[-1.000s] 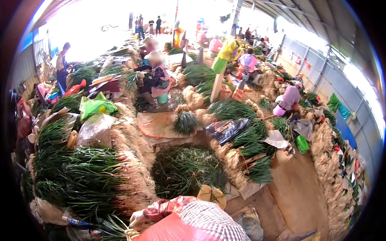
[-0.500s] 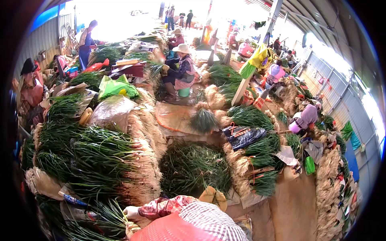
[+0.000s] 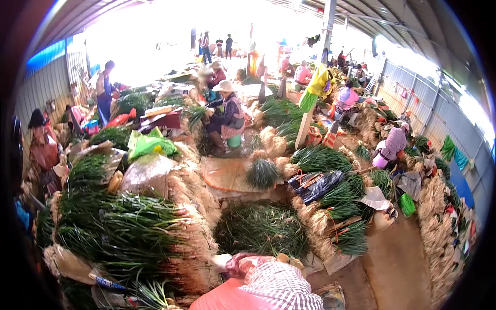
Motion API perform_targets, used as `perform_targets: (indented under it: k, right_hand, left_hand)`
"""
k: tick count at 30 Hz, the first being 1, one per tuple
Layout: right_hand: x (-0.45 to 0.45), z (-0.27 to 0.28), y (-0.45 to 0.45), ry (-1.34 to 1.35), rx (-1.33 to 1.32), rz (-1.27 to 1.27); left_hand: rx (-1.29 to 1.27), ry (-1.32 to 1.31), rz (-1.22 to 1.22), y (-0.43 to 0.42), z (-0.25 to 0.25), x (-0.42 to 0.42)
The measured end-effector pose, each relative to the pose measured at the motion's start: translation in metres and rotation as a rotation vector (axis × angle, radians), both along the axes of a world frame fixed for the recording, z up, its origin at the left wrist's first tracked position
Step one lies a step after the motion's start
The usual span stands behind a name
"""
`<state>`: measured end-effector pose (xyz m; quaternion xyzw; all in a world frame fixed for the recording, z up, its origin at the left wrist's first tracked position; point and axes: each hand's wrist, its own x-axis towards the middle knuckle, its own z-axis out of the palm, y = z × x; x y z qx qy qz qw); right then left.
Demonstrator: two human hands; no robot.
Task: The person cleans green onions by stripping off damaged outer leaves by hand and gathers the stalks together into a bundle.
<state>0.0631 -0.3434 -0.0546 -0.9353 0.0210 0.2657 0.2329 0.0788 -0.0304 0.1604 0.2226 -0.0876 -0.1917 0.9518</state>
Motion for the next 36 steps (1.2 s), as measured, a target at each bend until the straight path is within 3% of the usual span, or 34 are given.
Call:
perform_targets:
  k: [2,4,6,8,10,12,13,14,16,19,20,22,24,25,26,28,31,34,36]
  right_hand:
    - [0.035,-0.047,0.039,-0.374,0.054,-0.031]
    - [0.052,-0.007,0.080,-0.259,0.106,0.033]
    - [0.069,-0.008,0.105,-0.053,0.146,0.115]
    - [0.087,-0.065,0.122,-0.183,-0.005,0.161]
    - [0.097,-0.098,0.120,-0.508,0.032,0.164]
    - [0.108,-0.015,0.122,-0.230,0.120,0.077]
    - [0.113,-0.006,0.118,-0.151,0.104,0.129]
    - [0.121,-0.022,0.109,-0.408,0.166,0.210]
    - [0.132,0.010,0.105,-0.549,0.236,0.244]
    - [0.127,0.058,0.108,-0.772,0.360,0.219]
    - [0.124,0.062,0.105,-0.829,0.356,0.201]
    - [0.123,0.032,0.080,-0.831,0.196,0.204]
    - [0.117,-0.038,0.053,-0.405,-0.008,0.268]
    - [0.109,-0.040,0.044,-0.223,-0.064,0.271]
    - [0.101,-0.039,0.032,-0.305,-0.024,0.347]
    - [0.089,-0.002,0.016,-0.315,0.057,0.425]
    - [0.101,0.050,0.029,-0.024,0.066,0.248]
    - [0.131,0.059,0.074,-0.575,0.139,0.463]
    - [0.153,0.052,0.115,-0.628,0.058,0.634]
  left_hand:
    - [-0.041,-0.036,0.010,0.007,0.005,-0.005]
    - [-0.102,-0.058,0.044,0.020,0.009,-0.016]
    - [-0.186,-0.079,0.096,0.039,0.009,-0.033]
    - [-0.289,-0.108,0.145,0.059,0.004,-0.051]
    - [-0.374,-0.188,0.202,0.079,-0.019,-0.054]
    - [-0.267,-0.076,0.290,0.073,-0.007,-0.047]
    - [-0.248,-0.057,0.272,0.074,-0.014,-0.041]
    - [-0.229,-0.012,0.264,0.076,-0.027,-0.041]
    - [-0.224,0.031,0.201,0.068,-0.043,-0.036]
    - [-0.247,0.365,0.262,0.067,-0.097,-0.043]
    - [-0.073,0.532,0.361,0.065,-0.114,-0.047]
    - [-0.236,0.589,0.345,0.052,-0.148,-0.053]
    - [-0.169,0.703,0.324,0.044,-0.167,-0.056]
    - [-0.150,0.708,0.330,0.041,-0.164,-0.058]
    - [-0.131,0.711,0.335,0.039,-0.161,-0.058]
    - [0.024,0.743,0.411,0.036,-0.158,-0.059]
    - [0.198,0.673,0.498,0.038,-0.161,-0.062]
    - [0.160,0.714,0.468,0.043,-0.179,-0.070]
    - [0.078,0.705,0.427,0.041,-0.170,-0.065]
